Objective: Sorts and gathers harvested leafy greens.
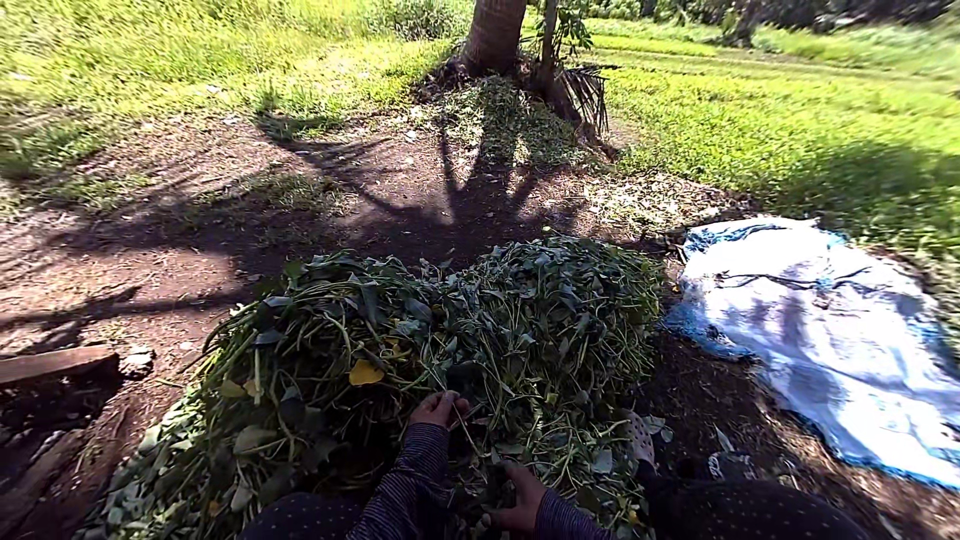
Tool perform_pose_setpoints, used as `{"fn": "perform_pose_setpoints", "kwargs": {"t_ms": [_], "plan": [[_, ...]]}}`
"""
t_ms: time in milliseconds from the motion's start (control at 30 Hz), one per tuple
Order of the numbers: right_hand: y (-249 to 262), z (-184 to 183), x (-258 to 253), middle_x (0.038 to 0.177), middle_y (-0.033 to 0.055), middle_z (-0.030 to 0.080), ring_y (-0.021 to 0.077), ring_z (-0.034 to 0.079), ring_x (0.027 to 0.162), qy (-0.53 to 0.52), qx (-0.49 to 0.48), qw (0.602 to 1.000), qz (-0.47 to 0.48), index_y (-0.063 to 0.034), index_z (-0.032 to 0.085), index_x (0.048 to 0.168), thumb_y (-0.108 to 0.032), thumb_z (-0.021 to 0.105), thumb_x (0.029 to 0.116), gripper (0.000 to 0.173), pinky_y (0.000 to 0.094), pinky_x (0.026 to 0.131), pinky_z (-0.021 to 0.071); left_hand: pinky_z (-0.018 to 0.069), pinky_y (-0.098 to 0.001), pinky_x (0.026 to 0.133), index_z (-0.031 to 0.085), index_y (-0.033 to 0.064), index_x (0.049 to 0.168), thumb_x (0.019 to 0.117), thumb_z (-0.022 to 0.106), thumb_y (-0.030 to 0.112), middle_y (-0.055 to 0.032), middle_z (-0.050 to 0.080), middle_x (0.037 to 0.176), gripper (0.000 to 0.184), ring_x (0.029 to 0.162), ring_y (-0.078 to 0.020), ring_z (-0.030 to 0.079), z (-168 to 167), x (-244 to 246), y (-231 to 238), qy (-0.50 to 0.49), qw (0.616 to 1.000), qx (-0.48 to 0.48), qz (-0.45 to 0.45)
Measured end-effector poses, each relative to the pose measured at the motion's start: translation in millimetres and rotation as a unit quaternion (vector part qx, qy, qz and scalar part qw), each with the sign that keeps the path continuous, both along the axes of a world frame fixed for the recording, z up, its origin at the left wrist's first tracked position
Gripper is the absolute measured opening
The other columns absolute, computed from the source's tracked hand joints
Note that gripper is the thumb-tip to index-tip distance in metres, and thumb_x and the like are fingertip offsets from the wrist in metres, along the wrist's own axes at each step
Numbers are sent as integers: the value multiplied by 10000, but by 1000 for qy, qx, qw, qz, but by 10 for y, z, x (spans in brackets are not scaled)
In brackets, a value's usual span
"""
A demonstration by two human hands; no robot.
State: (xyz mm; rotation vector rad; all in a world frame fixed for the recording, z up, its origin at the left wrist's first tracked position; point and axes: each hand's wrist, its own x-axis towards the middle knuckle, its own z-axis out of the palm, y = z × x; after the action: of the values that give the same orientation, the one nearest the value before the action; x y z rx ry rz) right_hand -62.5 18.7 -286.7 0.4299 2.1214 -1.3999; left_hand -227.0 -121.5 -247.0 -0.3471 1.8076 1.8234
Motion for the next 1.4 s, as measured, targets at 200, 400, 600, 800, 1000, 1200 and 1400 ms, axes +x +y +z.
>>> {"fn": "perform_pose_setpoints", "kwargs": {"t_ms": [200, 400, 600, 800, 1000, 1200, 1400], "plan": [[82, 543, -237, 1540, 141, 487, 254, 541, 1358, 135, -16, 989, -64, -75, 483, 1513, -343, 770, 904, 725, 433, 1114, 480, 605, -308, 828, 646, -53, 1155, 1063, 567, 137, -117, 760, 922, 225, 831, -159, 750, 206, 83, 9, 5, 999, -3, -44], [-130, 494, -340, 996, 155, 714, 186, 693, 896, 113, -171, 969, -135, 101, 648, 1136, -68, 589, 1028, 209, 371, 887, 574, 594, -348, 798, 634, -29, 1164, 1085, 526, 177, -102, 759, 871, 246, 820, -182, 741, 212, 131, 25, -33, 996, 15, -77], [-277, 365, -270, 861, 134, 725, 230, 727, 780, 90, -343, 897, -266, 27, 546, 1092, -87, 442, 1083, 154, 400, 781, 613, 605, -359, 726, 599, -31, 1158, 1103, 477, 166, -117, 724, 830, 238, 786, -216, 736, 122, 24, -8, -71, 995, 62, 25], [-365, 469, -230, 831, 74, 667, 180, 680, 676, 38, -389, 888, -243, -38, 492, 1112, -120, 378, 1084, 143, 332, 637, 596, 612, -373, 693, 582, -30, 1131, 1106, 457, 142, -101, 668, 778, 214, 721, -223, 712, 92, -56, 27, -82, 989, 104, 61], [-373, 460, -239, 803, 40, 622, 138, 604, 581, -2, -434, 853, -291, -66, 494, 1380, -173, 397, 1100, 315, 318, 565, 561, 625, -383, 720, 565, -7, 1087, 1110, 424, 125, -66, 638, 724, 195, 693, -211, 706, 261, -51, 13, -103, 982, 155, 31], [-253, 372, -211, 566, -110, 500, 2, 418, 419, -63, -571, 815, -69, -238, 636, 1239, -439, 385, 1055, 370, 189, 422, 398, 624, -433, 781, 581, 43, 973, 1110, 357, 81, -29, 635, 666, 265, 663, -200, 696, 297, 48, 20, -99, 956, 276, -12], [-374, 462, -201, 575, -126, 461, -1, 432, 463, -56, -642, 762, -64, -272, 545, 765, -446, 499, 1011, 305, 188, 462, 406, 599, -549, 887, 709, 123, 920, 1056, 431, 97, -13, 679, 691, 311, 721, -214, 723, 209, 38, -94, -70, 883, 458, -75]]}}
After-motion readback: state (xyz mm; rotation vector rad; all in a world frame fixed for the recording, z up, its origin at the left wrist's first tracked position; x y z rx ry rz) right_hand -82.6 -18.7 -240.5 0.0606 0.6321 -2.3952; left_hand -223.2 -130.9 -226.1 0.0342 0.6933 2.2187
